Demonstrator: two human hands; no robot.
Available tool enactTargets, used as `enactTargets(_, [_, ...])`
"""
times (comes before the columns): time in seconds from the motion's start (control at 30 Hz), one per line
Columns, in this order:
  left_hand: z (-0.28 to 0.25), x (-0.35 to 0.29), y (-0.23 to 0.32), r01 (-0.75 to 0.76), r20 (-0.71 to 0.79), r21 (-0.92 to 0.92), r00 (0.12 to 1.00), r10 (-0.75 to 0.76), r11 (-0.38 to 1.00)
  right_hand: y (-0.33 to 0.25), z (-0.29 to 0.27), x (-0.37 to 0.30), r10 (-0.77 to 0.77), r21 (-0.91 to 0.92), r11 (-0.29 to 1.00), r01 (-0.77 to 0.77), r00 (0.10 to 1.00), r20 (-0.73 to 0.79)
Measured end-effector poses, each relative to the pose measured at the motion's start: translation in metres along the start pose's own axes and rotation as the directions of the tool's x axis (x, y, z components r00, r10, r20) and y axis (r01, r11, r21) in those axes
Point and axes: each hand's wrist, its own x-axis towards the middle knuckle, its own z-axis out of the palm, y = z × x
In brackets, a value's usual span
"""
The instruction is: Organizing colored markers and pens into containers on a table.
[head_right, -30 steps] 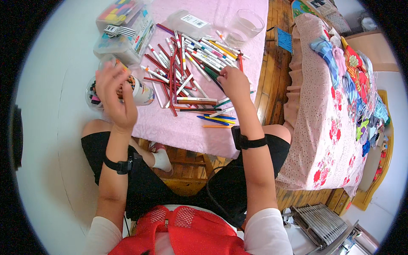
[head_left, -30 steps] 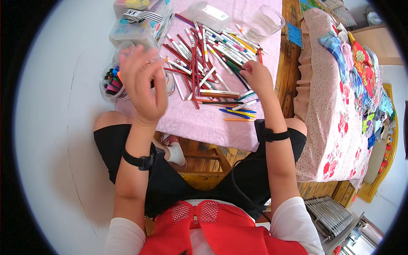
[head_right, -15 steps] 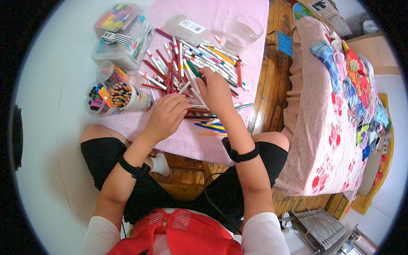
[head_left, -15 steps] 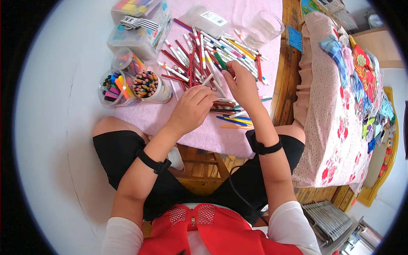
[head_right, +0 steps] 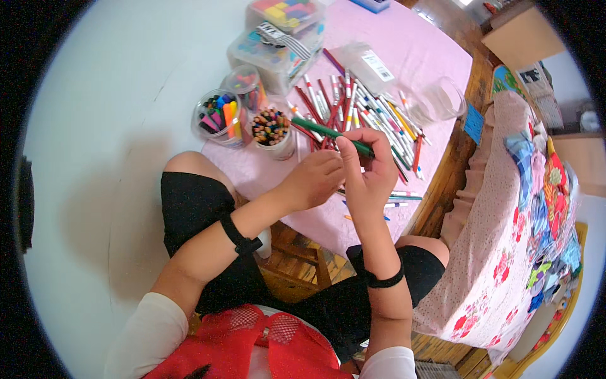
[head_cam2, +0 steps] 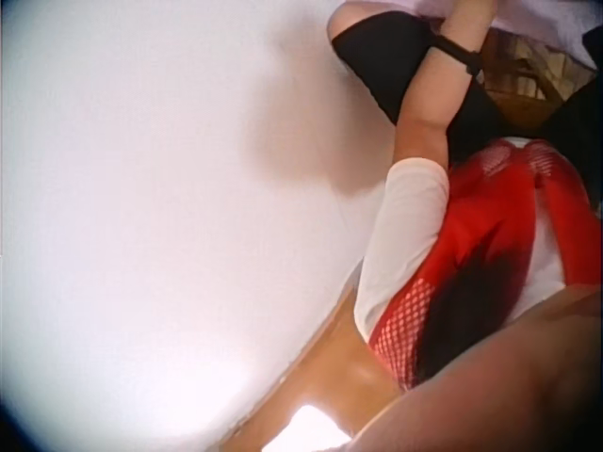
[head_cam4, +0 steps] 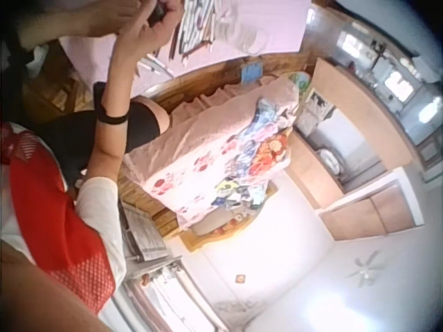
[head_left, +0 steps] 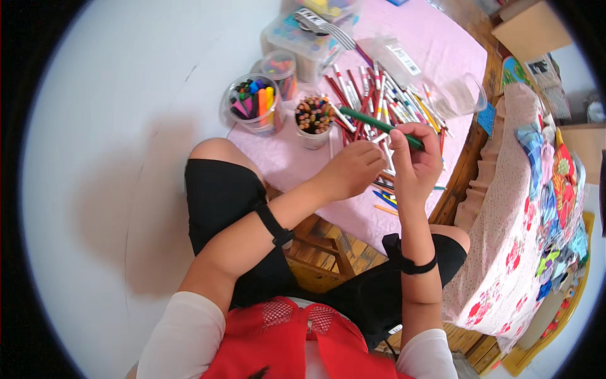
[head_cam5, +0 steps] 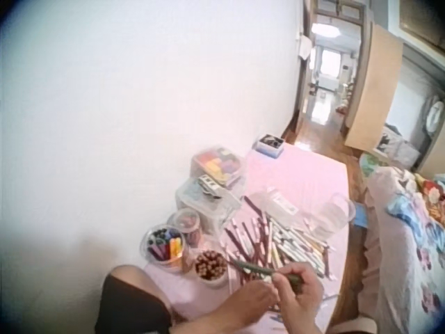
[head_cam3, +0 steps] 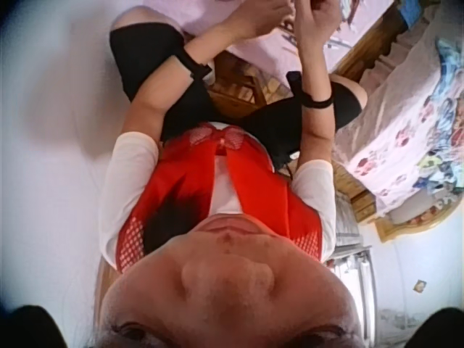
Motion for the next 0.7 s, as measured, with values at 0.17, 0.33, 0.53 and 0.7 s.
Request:
enactTargets(0.17, [-0.009, 0.003, 0.015, 0.19, -0.109, -0.59, 0.944, -0.311, 0.785, -0.036, 0.064, 0.008, -0.344, -0.187, 0.905, 0.383, 0.915, 0.209])
enactTargets(0.33, [-0.01, 0.002, 0.004, -0.055, -0.049, -0.058, 0.997, 0.053, 0.997, -0.039, 0.128, 0.032, -0.387, -0.242, 0.825, 0.51, 0.823, 0.416])
enactTargets(0.53, [0.004, -0.002, 0.001, 0.227, 0.055, -0.445, 0.972, -0.227, 0.866, -0.037, 0.098, 0.034, -0.322, -0.157, 0.917, 0.366, 0.913, 0.249])
enactTargets(0.7, [-0.005, -0.012, 0.001, 0.11, 0.096, 0.076, 0.988, -0.117, 0.991, 0.014, 0.014, 0.036, -0.081, -0.372, 0.921, 0.115, 0.991, 0.105])
